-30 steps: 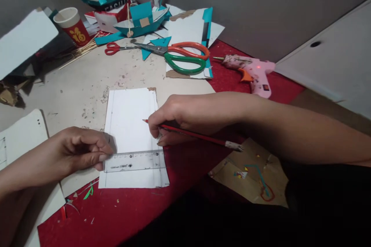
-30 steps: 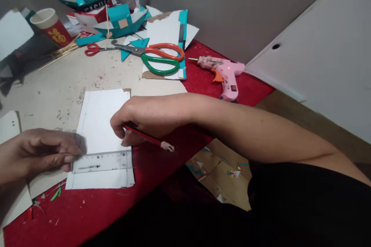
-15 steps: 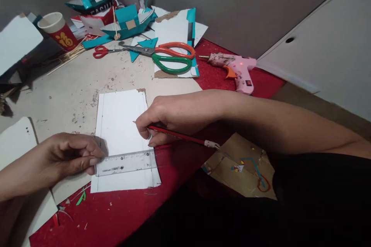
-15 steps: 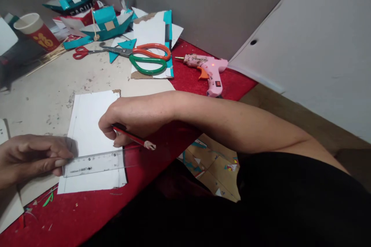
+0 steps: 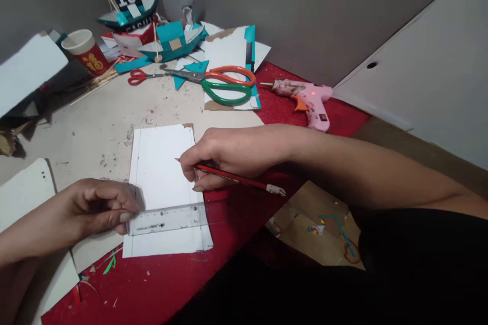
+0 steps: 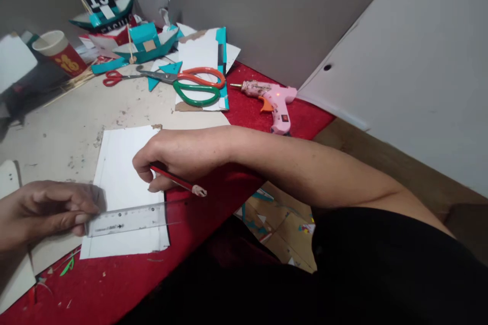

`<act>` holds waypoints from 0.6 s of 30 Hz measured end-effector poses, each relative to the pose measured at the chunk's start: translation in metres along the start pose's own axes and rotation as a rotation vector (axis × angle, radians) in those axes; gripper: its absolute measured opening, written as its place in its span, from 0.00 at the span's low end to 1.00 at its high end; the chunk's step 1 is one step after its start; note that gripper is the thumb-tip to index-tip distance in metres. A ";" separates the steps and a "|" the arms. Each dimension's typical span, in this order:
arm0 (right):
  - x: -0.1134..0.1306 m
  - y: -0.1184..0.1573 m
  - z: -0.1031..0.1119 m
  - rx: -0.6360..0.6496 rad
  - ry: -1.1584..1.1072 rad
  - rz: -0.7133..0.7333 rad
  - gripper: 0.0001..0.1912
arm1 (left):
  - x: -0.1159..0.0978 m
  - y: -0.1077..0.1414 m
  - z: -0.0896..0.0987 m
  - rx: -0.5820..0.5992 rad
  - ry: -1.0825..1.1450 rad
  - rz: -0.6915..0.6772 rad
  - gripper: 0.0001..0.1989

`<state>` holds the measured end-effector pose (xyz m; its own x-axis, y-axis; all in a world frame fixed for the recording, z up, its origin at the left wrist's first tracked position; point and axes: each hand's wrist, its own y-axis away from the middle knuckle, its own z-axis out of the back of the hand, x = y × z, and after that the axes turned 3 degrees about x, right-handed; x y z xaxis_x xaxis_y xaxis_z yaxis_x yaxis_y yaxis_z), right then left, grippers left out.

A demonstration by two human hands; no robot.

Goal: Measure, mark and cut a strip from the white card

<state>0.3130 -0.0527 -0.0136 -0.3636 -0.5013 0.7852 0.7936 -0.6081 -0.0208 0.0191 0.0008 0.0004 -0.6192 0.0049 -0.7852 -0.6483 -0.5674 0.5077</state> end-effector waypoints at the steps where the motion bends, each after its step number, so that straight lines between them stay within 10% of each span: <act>1: -0.001 -0.001 0.000 -0.062 0.006 0.023 0.04 | 0.002 0.002 0.005 0.069 0.005 0.022 0.08; 9: -0.017 -0.011 0.013 -0.955 -0.246 -0.070 0.07 | 0.036 0.005 0.076 -0.452 0.089 -0.103 0.14; 18: -0.045 -0.022 0.013 -0.774 0.182 -0.321 0.13 | 0.039 -0.012 0.063 -0.816 -0.177 0.075 0.17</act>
<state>0.3180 -0.0087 -0.0411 -0.6387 -0.2832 0.7154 0.1059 -0.9533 -0.2828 -0.0253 0.0597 -0.0141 -0.7525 0.0343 -0.6577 -0.1210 -0.9888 0.0869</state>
